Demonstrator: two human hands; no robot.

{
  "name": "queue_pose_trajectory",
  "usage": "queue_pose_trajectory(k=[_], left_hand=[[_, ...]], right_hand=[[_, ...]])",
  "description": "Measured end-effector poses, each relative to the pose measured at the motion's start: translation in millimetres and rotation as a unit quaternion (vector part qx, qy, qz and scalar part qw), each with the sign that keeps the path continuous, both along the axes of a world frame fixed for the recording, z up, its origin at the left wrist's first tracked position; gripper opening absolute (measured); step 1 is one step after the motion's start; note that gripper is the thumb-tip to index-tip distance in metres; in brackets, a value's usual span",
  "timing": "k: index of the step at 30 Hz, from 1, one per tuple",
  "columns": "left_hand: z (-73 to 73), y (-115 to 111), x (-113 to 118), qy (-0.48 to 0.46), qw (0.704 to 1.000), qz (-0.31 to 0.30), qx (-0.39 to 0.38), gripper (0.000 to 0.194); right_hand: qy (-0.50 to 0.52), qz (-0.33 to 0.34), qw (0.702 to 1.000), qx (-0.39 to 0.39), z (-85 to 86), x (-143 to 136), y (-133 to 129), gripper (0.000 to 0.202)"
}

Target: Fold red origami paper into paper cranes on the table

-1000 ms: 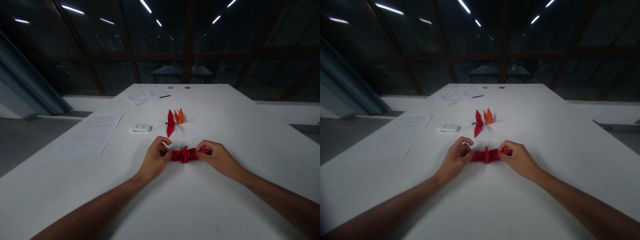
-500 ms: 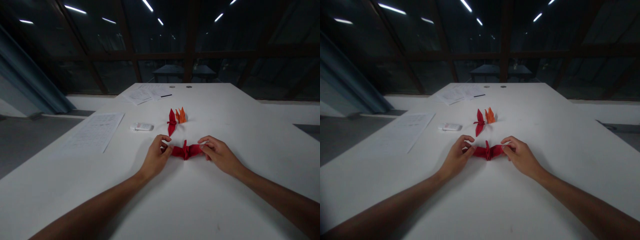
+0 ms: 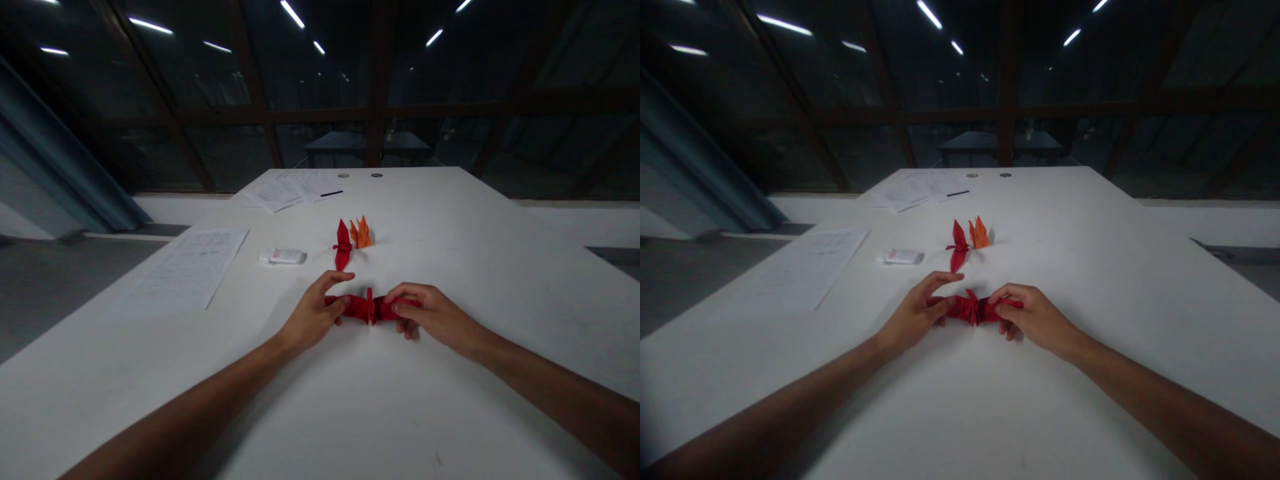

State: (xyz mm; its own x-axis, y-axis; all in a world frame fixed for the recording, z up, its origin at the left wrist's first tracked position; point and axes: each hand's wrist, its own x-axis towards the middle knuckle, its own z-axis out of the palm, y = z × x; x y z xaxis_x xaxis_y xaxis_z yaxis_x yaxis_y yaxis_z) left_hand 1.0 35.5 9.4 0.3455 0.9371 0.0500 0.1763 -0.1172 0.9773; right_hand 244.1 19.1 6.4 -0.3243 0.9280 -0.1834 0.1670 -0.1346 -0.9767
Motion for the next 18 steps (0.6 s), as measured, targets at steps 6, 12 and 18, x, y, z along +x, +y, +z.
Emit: queue_pose_trajectory(k=[6, 12, 18], left_hand=[[0.6, 1.8, -1.2, -0.045, 0.999, 0.024, -0.011, 0.031], [-1.2, 3.6, -2.5, -0.088, 0.995, 0.037, -0.037, 0.032], [-1.9, 3.1, -2.3, -0.099, 0.993, 0.025, -0.053, 0.032]], right_hand=[[0.052, -0.036, 0.998, -0.015, -1.8, 1.9, 1.0, 0.018], [0.022, -0.051, 0.998, 0.028, -2.0, -5.1, -5.4, 0.014], [0.012, -0.046, 0.996, 0.073, -1.4, -9.5, -9.1, 0.013]])
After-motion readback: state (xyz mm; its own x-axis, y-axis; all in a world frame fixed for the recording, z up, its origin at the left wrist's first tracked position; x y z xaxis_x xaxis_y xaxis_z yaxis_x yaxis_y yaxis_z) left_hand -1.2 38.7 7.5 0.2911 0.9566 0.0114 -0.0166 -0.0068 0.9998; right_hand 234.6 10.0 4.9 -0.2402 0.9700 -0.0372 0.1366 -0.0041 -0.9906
